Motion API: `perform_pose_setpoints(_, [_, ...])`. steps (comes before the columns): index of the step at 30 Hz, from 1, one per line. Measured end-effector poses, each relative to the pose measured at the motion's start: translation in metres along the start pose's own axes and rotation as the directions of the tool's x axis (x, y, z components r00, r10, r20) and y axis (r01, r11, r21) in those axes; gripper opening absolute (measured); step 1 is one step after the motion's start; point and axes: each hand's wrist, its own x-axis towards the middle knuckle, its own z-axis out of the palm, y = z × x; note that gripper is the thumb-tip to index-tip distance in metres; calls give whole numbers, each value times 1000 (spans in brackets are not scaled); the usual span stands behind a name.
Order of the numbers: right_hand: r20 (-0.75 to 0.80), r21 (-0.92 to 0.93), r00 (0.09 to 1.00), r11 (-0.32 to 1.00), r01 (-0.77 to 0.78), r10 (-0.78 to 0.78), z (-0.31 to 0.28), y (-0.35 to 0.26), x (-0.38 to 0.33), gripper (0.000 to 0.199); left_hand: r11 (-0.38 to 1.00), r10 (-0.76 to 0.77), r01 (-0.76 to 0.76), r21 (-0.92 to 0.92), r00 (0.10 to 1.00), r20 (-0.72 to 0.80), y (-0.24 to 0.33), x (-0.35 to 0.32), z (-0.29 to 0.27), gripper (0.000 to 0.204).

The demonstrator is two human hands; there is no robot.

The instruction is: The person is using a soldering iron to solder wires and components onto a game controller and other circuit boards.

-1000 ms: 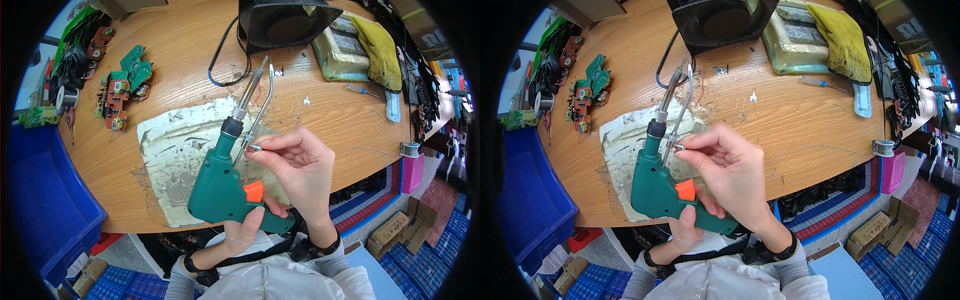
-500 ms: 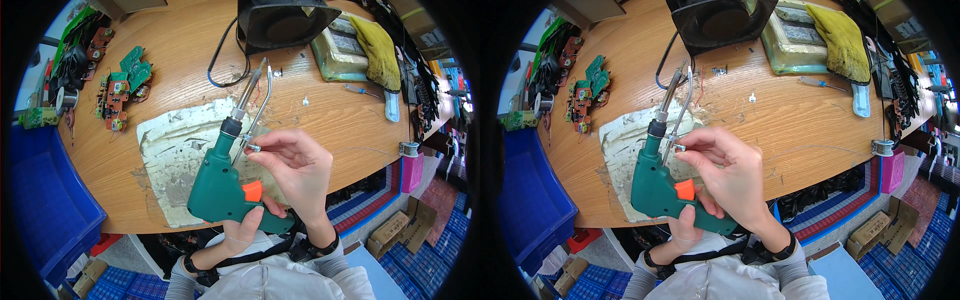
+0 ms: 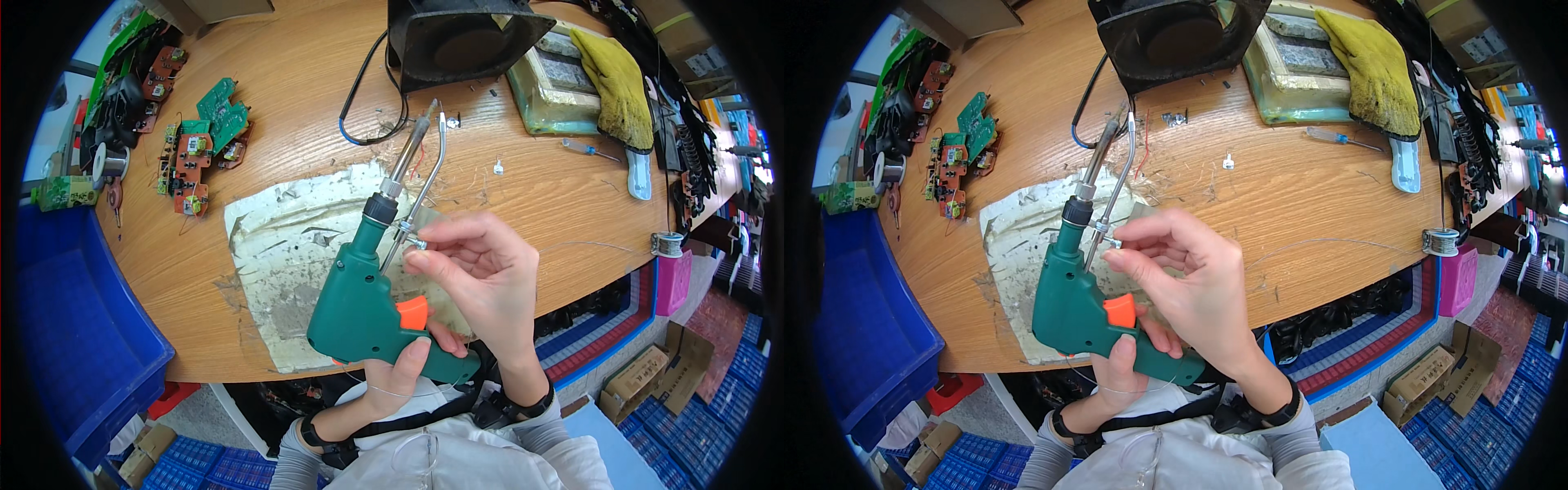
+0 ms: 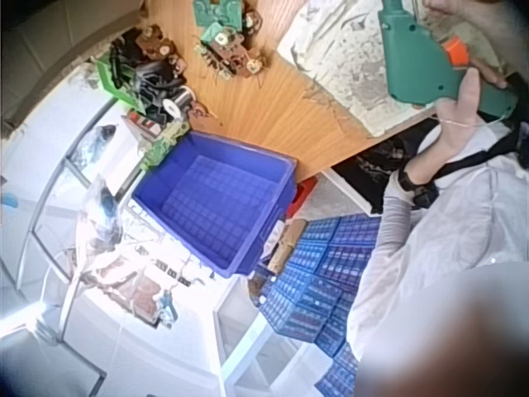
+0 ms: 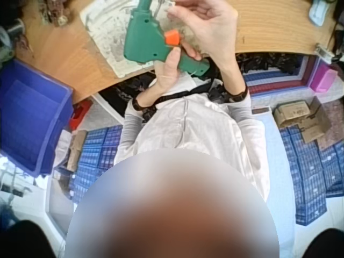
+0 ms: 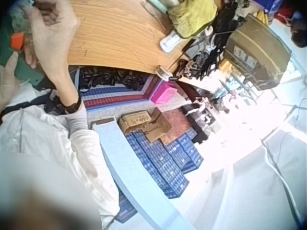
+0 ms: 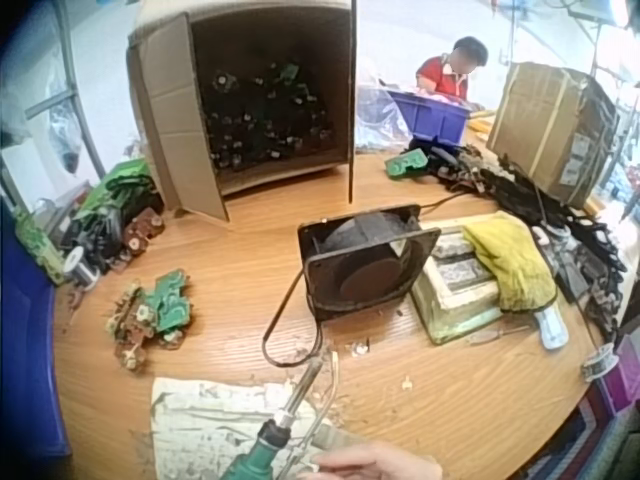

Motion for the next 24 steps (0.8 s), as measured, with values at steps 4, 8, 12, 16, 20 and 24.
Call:
perform_pose_setpoints(4, [46,89,993,990,-113,110,-4,-4,-2,11,999,20,-21,26,1000,14,-3,-1,-2,39])
perform_pose_setpoints(8, [34,164,994,980,-110,106,-2,-5,0,9,1000,2,-2,25,1000,7,-1,-2,-1,39])
perform_pose_setpoints(12, [47,162,986,973,-165,160,-4,-6,1,11,999,-1,1,39,1000,7,-1,-2,-1,38])
perform_pose_setpoints(16, [55,134,993,985,-108,101,-5,-3,2,15,999,8,-8,51,1000,4,-1,-2,-1,37])
perform_pose_setpoints(20, [49,136,997,988,-69,63,-3,-2,2,17,998,16,-17,53,1000,16,0,0,-1,37])
perform_pose_setpoints(24, [41,117,996,989,-87,82,-3,0,1,17,1000,-1,1,5,1000,3,3,0,1,32])
